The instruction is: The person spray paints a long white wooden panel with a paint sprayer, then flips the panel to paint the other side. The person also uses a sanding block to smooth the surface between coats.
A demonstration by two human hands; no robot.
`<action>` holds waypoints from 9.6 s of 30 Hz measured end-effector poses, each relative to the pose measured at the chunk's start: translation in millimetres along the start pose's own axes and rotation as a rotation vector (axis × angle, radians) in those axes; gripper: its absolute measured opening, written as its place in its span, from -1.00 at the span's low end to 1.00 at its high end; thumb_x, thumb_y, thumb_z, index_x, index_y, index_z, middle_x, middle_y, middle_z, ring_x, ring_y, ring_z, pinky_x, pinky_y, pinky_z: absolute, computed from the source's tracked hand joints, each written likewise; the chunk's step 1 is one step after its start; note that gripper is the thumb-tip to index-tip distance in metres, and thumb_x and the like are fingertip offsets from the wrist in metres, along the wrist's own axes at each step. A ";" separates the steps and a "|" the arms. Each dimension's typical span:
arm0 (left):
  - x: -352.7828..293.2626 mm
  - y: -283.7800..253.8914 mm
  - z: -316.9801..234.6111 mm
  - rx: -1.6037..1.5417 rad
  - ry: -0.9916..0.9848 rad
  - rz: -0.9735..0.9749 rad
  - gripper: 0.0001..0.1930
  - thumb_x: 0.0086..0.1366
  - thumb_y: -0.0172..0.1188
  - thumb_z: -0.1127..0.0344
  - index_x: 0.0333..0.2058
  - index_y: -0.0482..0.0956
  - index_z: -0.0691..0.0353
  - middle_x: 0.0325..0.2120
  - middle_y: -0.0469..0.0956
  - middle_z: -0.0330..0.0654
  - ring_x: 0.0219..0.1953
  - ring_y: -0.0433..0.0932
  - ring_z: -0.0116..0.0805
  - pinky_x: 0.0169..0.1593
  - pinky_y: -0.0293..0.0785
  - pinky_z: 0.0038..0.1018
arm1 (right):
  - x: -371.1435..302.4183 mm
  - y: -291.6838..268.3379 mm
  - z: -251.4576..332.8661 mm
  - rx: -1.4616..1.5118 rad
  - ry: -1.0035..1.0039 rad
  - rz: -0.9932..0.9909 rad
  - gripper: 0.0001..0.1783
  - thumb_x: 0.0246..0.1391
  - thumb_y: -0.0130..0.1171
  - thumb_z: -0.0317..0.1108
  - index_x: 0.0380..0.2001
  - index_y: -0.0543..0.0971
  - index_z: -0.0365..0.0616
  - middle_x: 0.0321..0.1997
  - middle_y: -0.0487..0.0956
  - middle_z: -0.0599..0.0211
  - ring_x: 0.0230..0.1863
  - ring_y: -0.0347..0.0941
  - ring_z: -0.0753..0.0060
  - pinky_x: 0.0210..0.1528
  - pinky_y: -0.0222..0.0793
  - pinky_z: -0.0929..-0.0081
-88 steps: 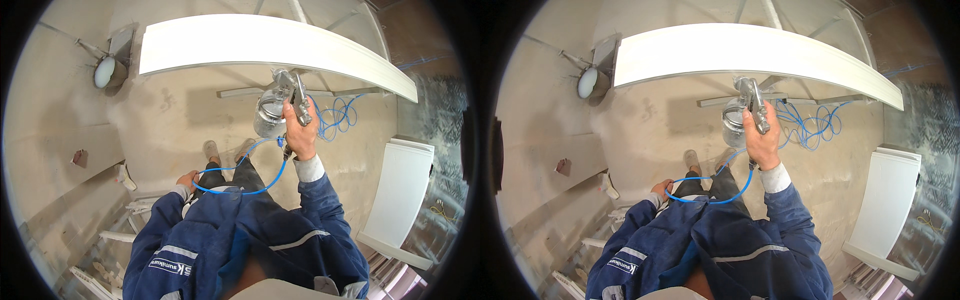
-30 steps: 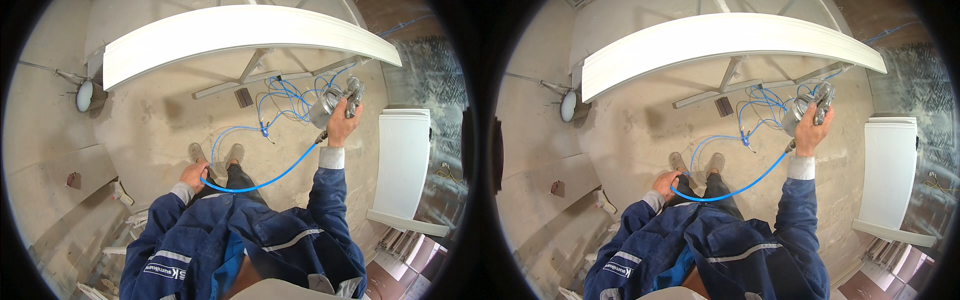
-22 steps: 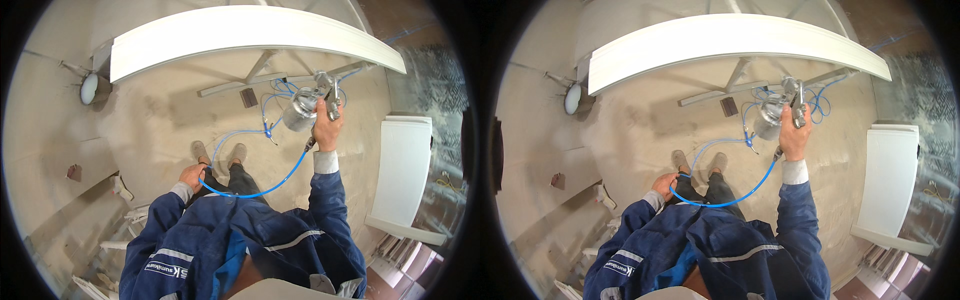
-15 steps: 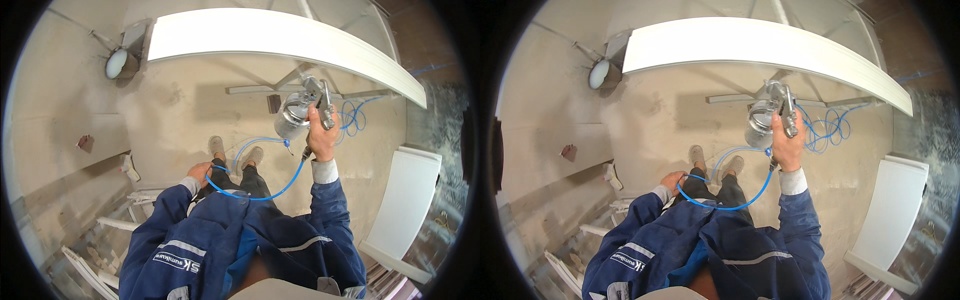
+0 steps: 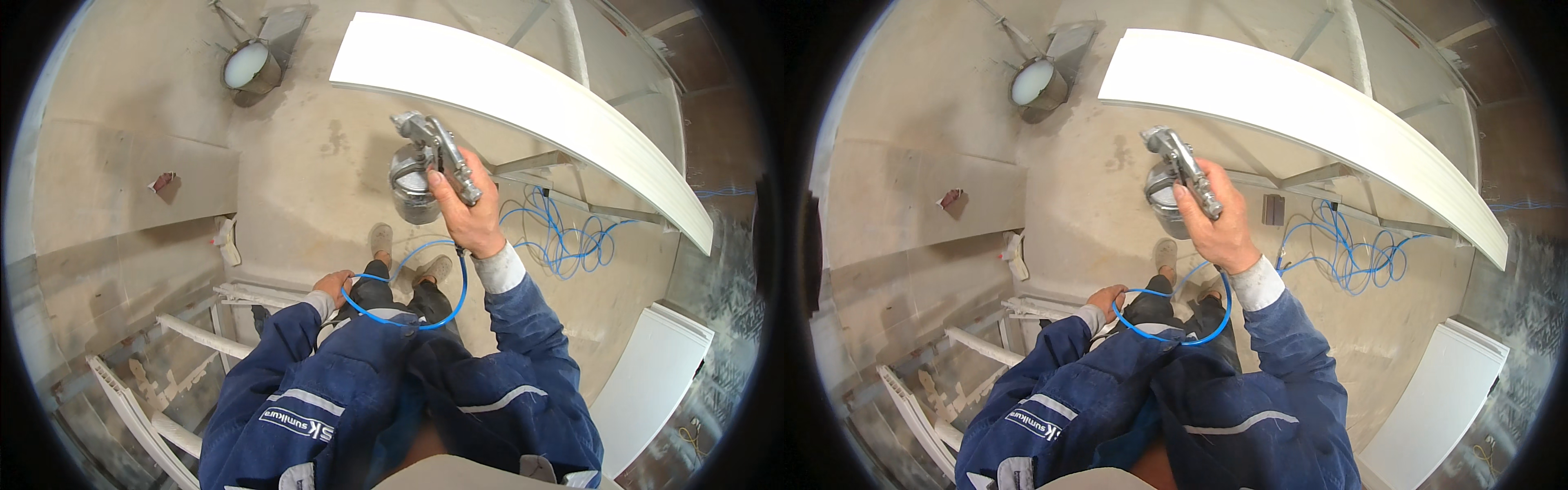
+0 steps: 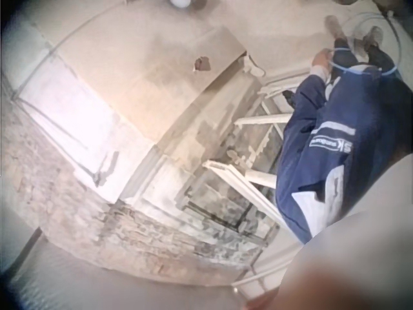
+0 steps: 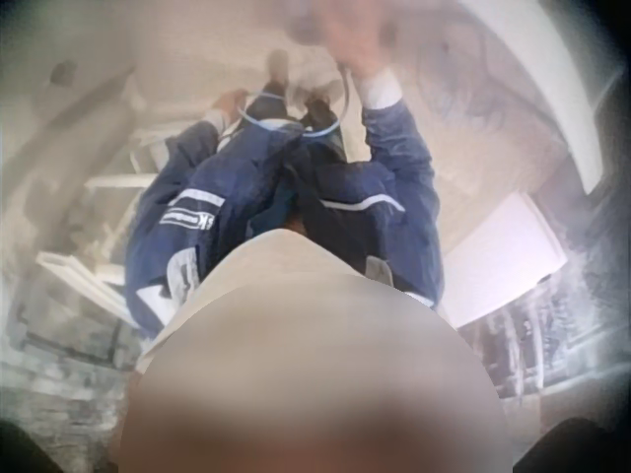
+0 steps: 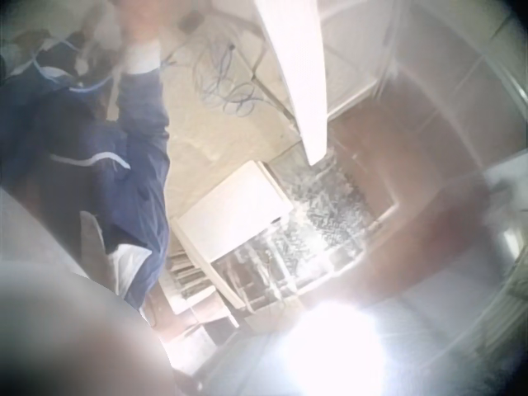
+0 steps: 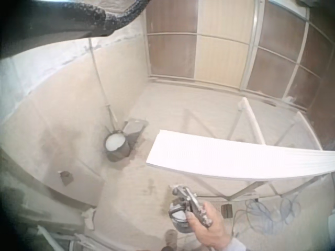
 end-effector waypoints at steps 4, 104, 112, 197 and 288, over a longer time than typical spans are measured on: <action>5.2 -7.2 -3.2 0.035 0.015 -0.037 -0.69 0.41 -0.02 0.22 0.00 0.57 0.18 -0.26 0.66 0.12 -0.14 0.61 0.22 -0.04 0.51 -0.03 | 10.3 7.4 1.1 0.080 0.021 -0.002 -0.61 0.28 0.25 -0.34 0.12 0.49 -0.24 -0.18 0.61 0.37 -0.18 0.48 0.59 -0.12 0.43 0.53; 190.9 604.0 -812.6 -0.029 0.181 -0.155 -0.75 0.36 -0.02 0.29 -0.17 0.64 0.14 -0.62 0.51 -0.02 -0.51 0.59 0.00 -0.37 0.47 -0.21 | -292.3 -1188.9 -170.8 -0.162 0.066 -0.786 -0.76 0.28 0.21 -0.43 -0.03 0.48 -0.23 -0.33 0.47 0.56 -0.37 0.31 0.74 -0.35 0.30 0.64; 125.2 576.9 -679.8 -0.056 -0.022 -0.268 -0.75 0.39 -0.02 0.26 -0.16 0.65 0.09 -0.59 0.57 0.00 -0.43 0.64 0.06 -0.30 0.52 -0.16 | -257.7 -1040.0 -150.0 -0.115 0.034 -0.615 -0.75 0.28 0.23 -0.42 -0.02 0.50 -0.23 -0.27 0.51 0.49 -0.27 0.36 0.68 -0.21 0.37 0.57; -10.4 600.5 -569.6 -0.307 -0.182 -0.399 -0.71 0.42 -0.03 0.18 -0.11 0.64 0.15 -0.53 0.62 -0.09 -0.43 0.64 -0.18 -0.29 0.54 -0.29 | -263.2 -825.8 -117.4 0.011 0.006 -0.290 -0.69 0.25 0.24 -0.39 0.02 0.50 -0.23 -0.28 0.52 0.44 -0.26 0.37 0.64 -0.19 0.39 0.55; 17.8 608.2 -583.0 -0.248 -0.237 -0.374 -0.71 0.40 0.01 0.17 -0.13 0.69 0.11 -0.56 0.60 -0.07 -0.46 0.61 -0.20 -0.30 0.50 -0.29 | -254.9 -837.6 -107.3 0.148 0.002 -0.237 -0.69 0.23 0.25 -0.40 0.01 0.49 -0.23 -0.24 0.57 0.43 -0.23 0.41 0.63 -0.18 0.41 0.53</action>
Point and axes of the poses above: each hand's wrist, its own x-axis towards the middle knuckle, its own y-axis out of the palm, z = x × y, the point moved 5 cm from there along x, towards the middle knuckle
